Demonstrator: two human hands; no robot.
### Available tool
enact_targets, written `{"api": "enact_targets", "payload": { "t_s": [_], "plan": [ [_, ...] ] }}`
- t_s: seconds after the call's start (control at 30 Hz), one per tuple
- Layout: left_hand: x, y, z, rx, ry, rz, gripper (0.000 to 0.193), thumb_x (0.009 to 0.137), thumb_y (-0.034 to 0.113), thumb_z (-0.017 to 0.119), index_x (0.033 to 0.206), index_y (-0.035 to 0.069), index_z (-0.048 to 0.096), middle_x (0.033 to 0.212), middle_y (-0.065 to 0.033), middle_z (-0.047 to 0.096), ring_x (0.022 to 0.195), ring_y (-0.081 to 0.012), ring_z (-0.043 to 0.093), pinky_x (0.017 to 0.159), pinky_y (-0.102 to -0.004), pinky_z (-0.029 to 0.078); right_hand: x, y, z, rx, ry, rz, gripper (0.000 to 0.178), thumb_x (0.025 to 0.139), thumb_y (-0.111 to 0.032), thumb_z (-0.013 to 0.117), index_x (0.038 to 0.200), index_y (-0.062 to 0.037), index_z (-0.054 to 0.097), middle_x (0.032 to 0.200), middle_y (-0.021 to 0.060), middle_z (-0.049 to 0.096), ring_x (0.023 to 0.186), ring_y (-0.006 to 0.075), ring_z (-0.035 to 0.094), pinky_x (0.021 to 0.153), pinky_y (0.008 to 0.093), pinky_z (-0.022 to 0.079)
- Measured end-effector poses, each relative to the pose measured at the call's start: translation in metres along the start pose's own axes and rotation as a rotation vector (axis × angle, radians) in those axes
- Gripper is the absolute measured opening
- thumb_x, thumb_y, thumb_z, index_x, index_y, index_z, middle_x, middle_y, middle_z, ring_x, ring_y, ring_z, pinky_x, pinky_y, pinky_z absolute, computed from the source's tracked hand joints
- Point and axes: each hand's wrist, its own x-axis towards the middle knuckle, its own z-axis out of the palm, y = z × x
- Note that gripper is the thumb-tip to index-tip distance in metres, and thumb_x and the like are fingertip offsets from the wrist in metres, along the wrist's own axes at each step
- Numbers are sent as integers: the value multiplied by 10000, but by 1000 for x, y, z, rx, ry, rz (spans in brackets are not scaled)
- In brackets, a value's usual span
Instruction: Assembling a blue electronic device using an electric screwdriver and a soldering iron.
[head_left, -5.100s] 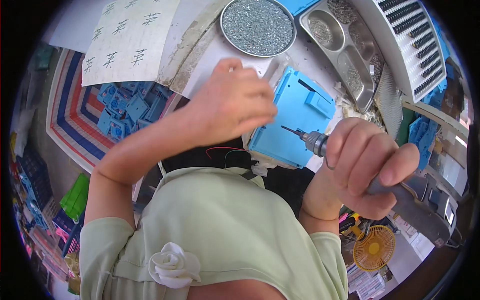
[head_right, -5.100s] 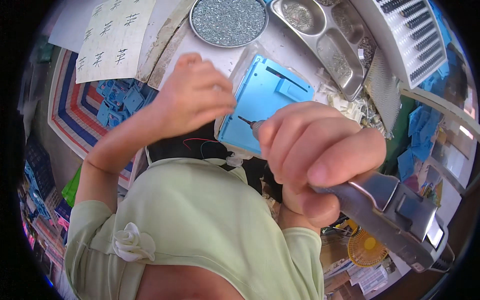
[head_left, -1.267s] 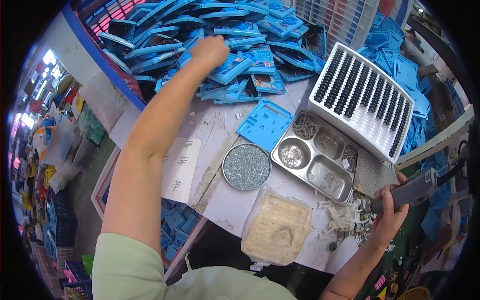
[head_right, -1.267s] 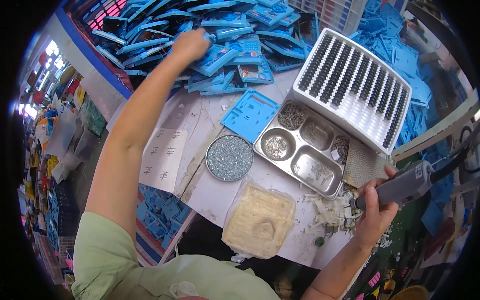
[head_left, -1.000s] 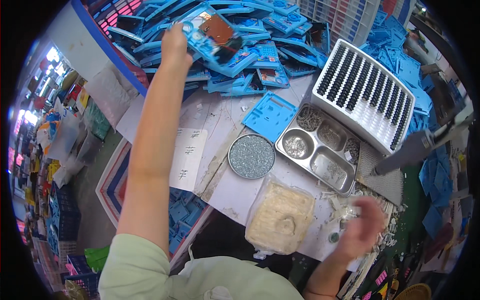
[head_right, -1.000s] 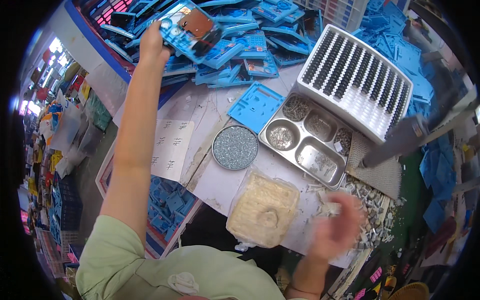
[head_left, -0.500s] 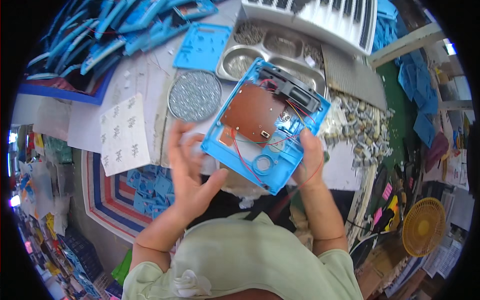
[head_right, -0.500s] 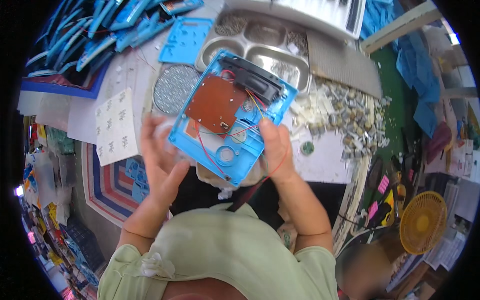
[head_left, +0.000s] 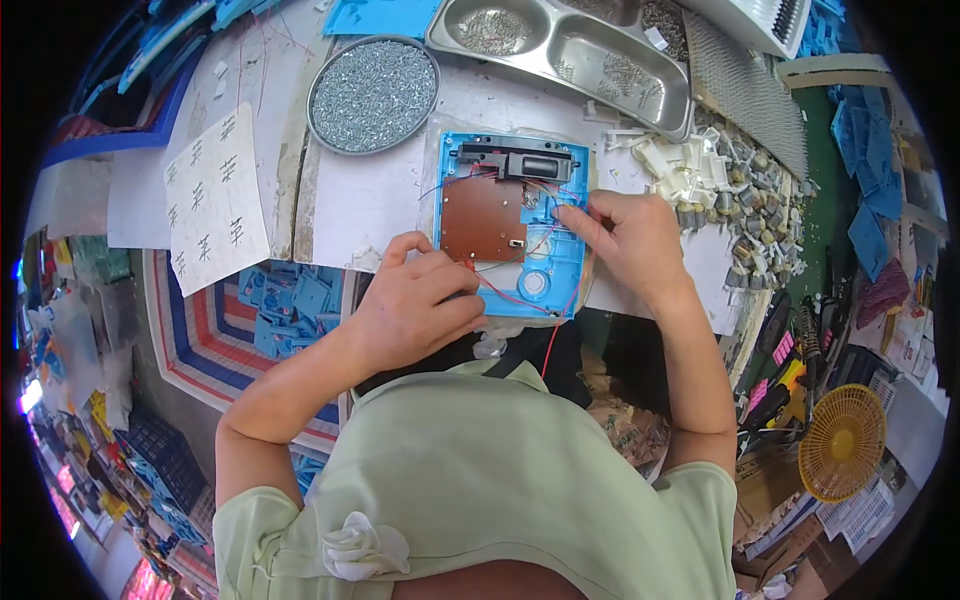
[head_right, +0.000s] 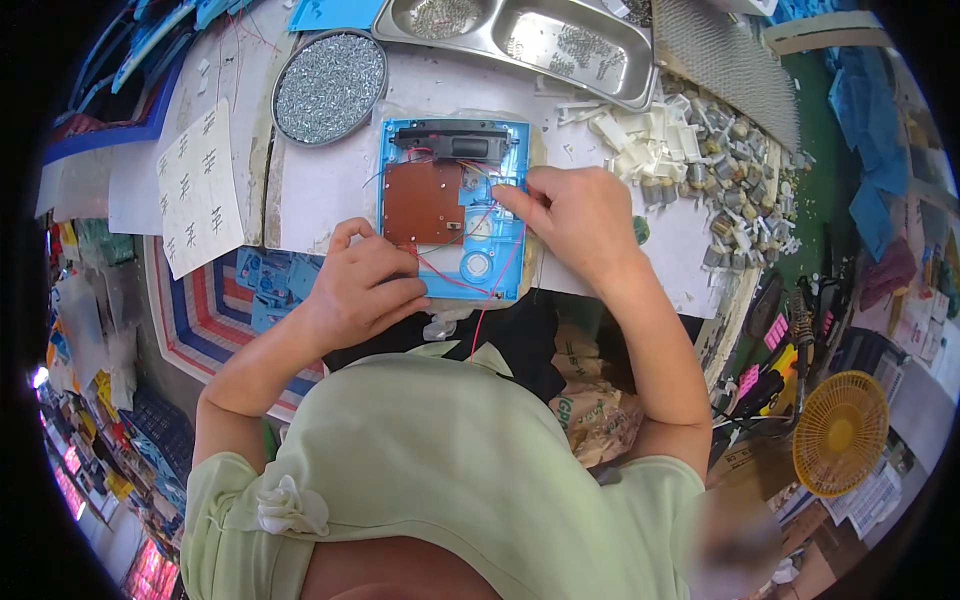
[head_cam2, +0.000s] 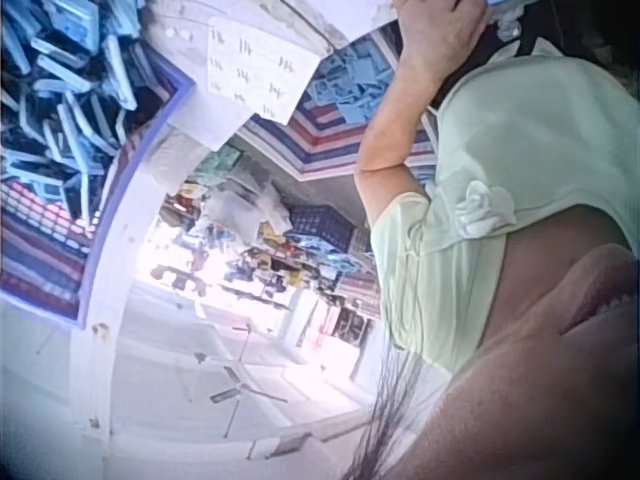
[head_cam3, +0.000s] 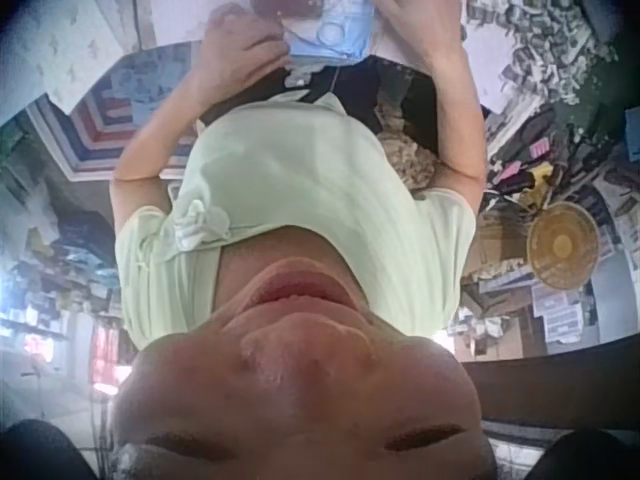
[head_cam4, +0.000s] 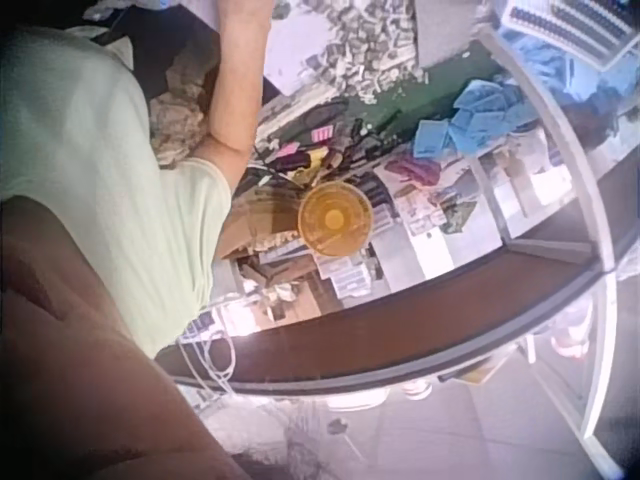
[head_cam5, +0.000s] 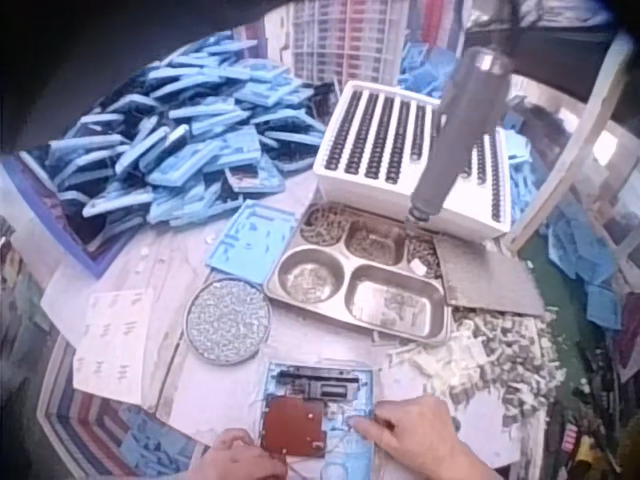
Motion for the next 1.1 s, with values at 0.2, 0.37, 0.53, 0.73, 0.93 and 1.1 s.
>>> {"api": "enact_targets", "payload": {
  "t_s": [0.2,0.37,0.53,0.73,0.93,1.1],
  "plan": [
    [3,12,0,94,-166,-50,205,766,182,821,880,146,655,874,9,594,866,-192,603,852,-418,405,2,6,-14,52,-91,-15,328,898,-339,786,803,-44,678,578,63,566,517,173,542,522,331,420],
    [7,11,-11,66,-221,-105,180,779,152,801,895,141,664,858,-6,583,896,-203,602,844,-403,404,-39,0,-19,445,70,150,305,890,-74,673,1193,-54,648,840,81,693,735,177,678,648,293,527],
    [2,10,-13,6,-197,-146,213,784,151,802,949,135,668,885,-18,598,896,-223,599,846,-402,395,-79,-7,6,582,236,119,505,825,51,594,1320,-46,618,1247,119,656,1060,198,664,762,305,572],
    [27,27,-12,-47,-74,-208,364,773,176,821,1096,127,661,958,-44,624,912,-246,599,858,-412,393,-82,-37,19,540,188,173,515,825,-4,790,1312,-40,626,1349,165,591,986,208,685,651,249,561],
    [57,30,19,-17,-13,-111,417,776,185,801,1160,112,656,958,-46,614,880,-250,603,868,-415,398,-124,-41,10,198,174,-226,264,851,-17,760,1111,-51,732,1113,148,694,761,238,693,649,301,564],
    [39,24,17,17,-159,101,325,770,145,710,1093,111,691,937,-43,606,867,-215,605,869,-406,421,-109,-19,-63,985,-529,-820,256,832,-109,761,1085,-71,758,1056,138,735,727,249,681,663,328,545]
  ]
}}
